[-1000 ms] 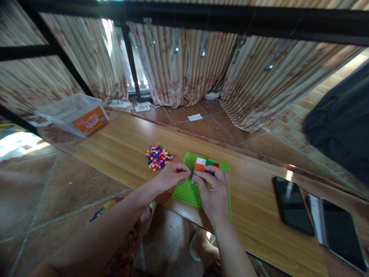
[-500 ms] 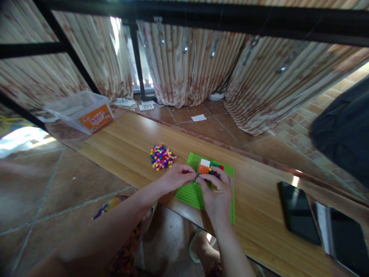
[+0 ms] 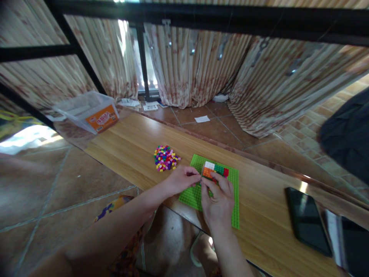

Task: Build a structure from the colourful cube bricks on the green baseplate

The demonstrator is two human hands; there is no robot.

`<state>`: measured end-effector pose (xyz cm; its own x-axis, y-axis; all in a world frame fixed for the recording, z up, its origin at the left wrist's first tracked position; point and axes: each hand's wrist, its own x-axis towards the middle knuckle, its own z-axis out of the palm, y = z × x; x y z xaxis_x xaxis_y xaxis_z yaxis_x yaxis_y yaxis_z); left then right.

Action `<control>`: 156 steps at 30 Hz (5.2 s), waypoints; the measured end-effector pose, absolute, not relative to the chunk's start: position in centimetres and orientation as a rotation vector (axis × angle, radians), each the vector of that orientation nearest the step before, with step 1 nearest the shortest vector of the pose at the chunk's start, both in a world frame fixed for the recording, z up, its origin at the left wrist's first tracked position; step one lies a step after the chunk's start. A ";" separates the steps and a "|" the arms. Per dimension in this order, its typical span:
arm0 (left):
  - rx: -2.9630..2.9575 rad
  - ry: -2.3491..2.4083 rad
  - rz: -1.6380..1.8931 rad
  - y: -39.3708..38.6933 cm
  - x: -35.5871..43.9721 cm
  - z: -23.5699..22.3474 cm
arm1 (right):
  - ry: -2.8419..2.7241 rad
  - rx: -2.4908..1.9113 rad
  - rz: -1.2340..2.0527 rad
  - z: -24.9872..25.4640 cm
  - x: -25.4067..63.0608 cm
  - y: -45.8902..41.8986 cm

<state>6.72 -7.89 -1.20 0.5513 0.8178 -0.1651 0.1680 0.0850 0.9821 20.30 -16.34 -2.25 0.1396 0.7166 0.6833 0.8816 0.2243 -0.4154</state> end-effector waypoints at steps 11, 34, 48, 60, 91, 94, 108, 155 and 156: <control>1.570 0.949 0.609 -7.9 6.9 -1.3 | -1.635 -1.519 -0.301 -2.1 20.0 -16.6; 1.310 0.945 0.690 -8.4 7.5 -1.7 | -1.693 -1.525 -0.389 -1.6 19.4 -16.6; 1.455 0.995 0.686 -7.3 6.0 -1.4 | -1.459 -1.483 -0.290 -1.4 19.4 -16.7; 1.857 1.780 0.624 -1.4 -6.4 1.0 | -1.282 -1.503 -0.277 -0.9 21.0 -15.9; 1.605 0.818 0.733 -5.5 0.3 1.8 | -1.485 -1.401 -0.120 -0.5 18.4 -15.9; 1.647 0.706 0.699 -6.4 1.9 1.8 | -1.568 -1.385 -0.062 -0.1 18.1 -16.0; 1.914 0.717 0.841 -8.0 4.6 1.4 | -1.570 -1.455 0.096 0.2 18.7 -16.0; 1.692 1.033 0.676 -7.8 7.6 -0.6 | -1.323 -1.619 0.169 -2.0 21.4 -15.7; 1.683 1.062 0.673 -7.8 7.7 -0.7 | -1.319 -1.622 0.171 -2.0 21.3 -15.7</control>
<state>7.68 -7.84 -0.65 0.4608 0.8861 -0.0502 0.3335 -0.1204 0.9350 21.34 -15.69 -1.96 0.3956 0.8012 0.4490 0.6607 0.0913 -0.7451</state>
